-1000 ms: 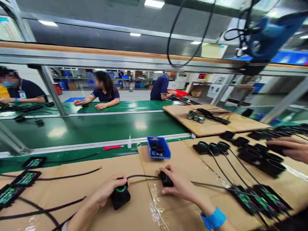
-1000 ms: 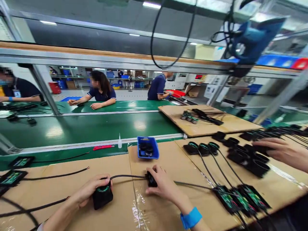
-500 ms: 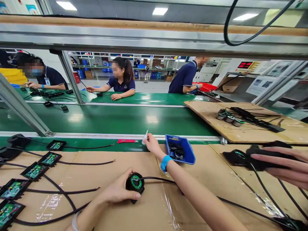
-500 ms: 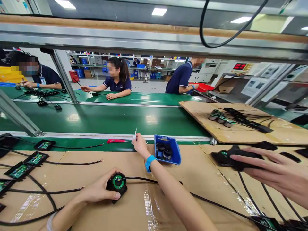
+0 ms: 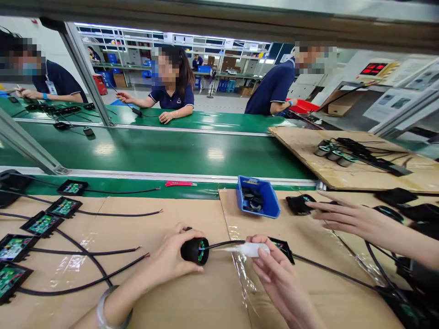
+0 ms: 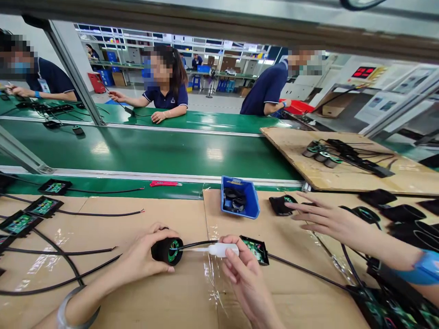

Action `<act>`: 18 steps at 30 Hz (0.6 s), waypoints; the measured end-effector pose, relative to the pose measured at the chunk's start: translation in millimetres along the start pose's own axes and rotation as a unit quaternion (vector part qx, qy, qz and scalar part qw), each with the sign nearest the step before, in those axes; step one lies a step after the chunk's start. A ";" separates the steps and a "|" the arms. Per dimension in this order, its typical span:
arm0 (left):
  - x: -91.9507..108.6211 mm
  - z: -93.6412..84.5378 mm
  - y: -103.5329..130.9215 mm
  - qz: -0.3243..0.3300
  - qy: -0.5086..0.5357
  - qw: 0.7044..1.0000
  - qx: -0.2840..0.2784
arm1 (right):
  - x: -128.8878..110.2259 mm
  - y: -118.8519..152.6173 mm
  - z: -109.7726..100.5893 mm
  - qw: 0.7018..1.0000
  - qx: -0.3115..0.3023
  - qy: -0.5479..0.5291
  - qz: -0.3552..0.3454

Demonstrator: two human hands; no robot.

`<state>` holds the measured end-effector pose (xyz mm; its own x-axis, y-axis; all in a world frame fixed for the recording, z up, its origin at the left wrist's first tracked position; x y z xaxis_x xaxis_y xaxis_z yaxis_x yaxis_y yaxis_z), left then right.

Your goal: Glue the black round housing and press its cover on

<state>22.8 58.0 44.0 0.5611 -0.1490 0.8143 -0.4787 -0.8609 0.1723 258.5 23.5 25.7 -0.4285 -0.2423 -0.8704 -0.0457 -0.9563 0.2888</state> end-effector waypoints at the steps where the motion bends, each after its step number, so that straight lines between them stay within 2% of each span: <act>1: 0.0 1.3 0.0 0.002 -0.008 1.000 0.000 | 5.0 3.8 -4.7 1.000 0.010 -0.011 0.016; 5: -0.7 4.0 -0.6 0.009 -0.032 0.999 0.002 | 16.5 11.4 -11.2 0.998 0.038 -0.031 0.035; 12: 1.3 3.3 2.0 0.008 -0.065 0.998 0.011 | 17.9 6.8 -9.1 0.997 0.078 -0.029 -0.007; 15: 1.5 3.3 3.6 0.013 -0.072 0.997 0.014 | 13.7 3.7 -7.1 0.996 0.077 -0.020 -0.031; 18: 1.6 3.9 4.0 0.019 -0.079 0.997 0.016 | 7.6 2.6 -1.4 0.997 0.048 0.001 -0.061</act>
<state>24.4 52.4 43.8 0.6436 -0.2554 0.7215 -0.4815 -0.8679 0.1223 256.4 19.0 19.3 -0.4127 -0.1247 -0.9023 -0.1845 -0.9586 0.2169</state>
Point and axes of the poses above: each hand's wrist, its own y-axis away from the middle knuckle, its own z-axis out of the palm, x = y × z, the point moved 6 cm from there along -y, towards the middle knuckle, and after that the axes turned 5 degrees about -x, right-handed, at the moved point
